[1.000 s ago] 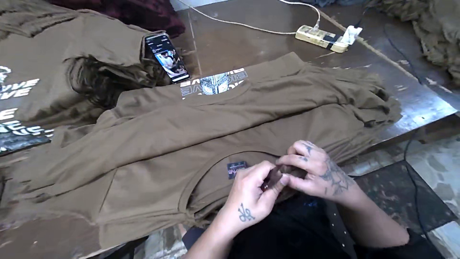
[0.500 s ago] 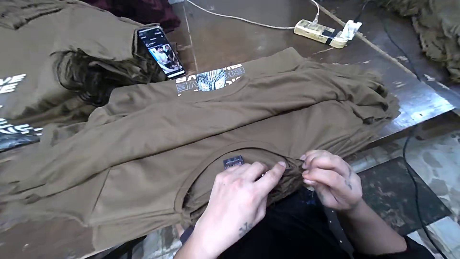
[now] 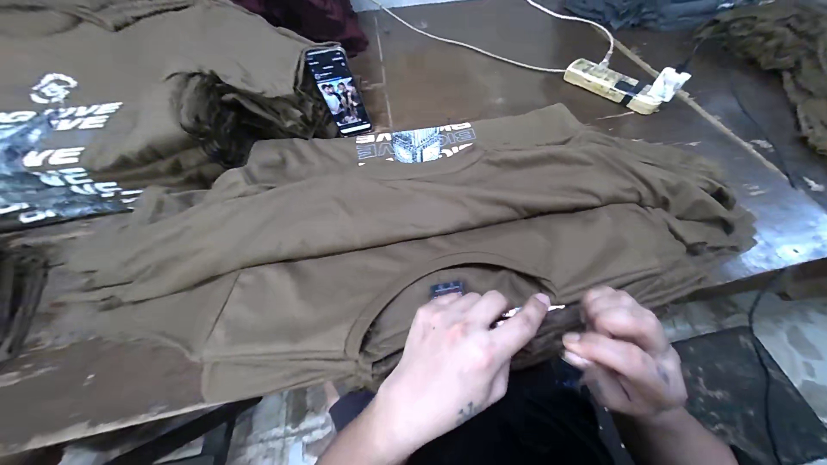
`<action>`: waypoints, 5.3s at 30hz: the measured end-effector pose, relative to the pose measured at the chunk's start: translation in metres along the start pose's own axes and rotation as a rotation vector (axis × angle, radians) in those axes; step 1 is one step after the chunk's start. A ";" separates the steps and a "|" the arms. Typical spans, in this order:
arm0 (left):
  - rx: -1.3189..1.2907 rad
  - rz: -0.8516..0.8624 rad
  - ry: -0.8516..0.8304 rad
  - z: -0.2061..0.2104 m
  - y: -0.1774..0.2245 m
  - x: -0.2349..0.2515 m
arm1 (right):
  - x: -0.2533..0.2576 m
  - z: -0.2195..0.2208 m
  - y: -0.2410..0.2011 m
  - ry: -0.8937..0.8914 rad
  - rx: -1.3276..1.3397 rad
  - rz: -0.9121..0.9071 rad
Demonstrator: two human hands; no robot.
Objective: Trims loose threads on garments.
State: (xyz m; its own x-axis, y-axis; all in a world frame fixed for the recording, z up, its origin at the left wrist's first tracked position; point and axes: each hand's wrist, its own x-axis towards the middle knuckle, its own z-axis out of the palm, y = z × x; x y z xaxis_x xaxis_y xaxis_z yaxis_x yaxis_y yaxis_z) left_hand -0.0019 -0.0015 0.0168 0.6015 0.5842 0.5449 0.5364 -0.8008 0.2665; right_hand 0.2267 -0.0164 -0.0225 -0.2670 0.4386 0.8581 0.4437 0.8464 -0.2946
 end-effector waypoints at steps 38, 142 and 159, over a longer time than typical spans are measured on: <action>-0.437 -0.750 0.169 -0.071 -0.056 -0.109 | 0.052 0.160 -0.033 -0.307 0.125 0.085; -0.236 -0.801 0.340 -0.053 -0.039 -0.106 | 0.035 0.144 -0.047 -0.278 0.452 0.169; -0.980 -0.553 0.782 -0.018 -0.040 -0.122 | 0.042 0.151 -0.037 -0.297 0.428 0.120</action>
State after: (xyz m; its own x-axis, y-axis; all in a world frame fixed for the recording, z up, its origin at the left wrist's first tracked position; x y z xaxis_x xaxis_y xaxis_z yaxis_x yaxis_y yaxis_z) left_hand -0.1081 -0.0431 -0.0461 -0.2159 0.8908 0.3998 -0.2364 -0.4450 0.8638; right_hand 0.0697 0.0162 -0.0392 -0.4939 0.5538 0.6704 0.1134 0.8054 -0.5817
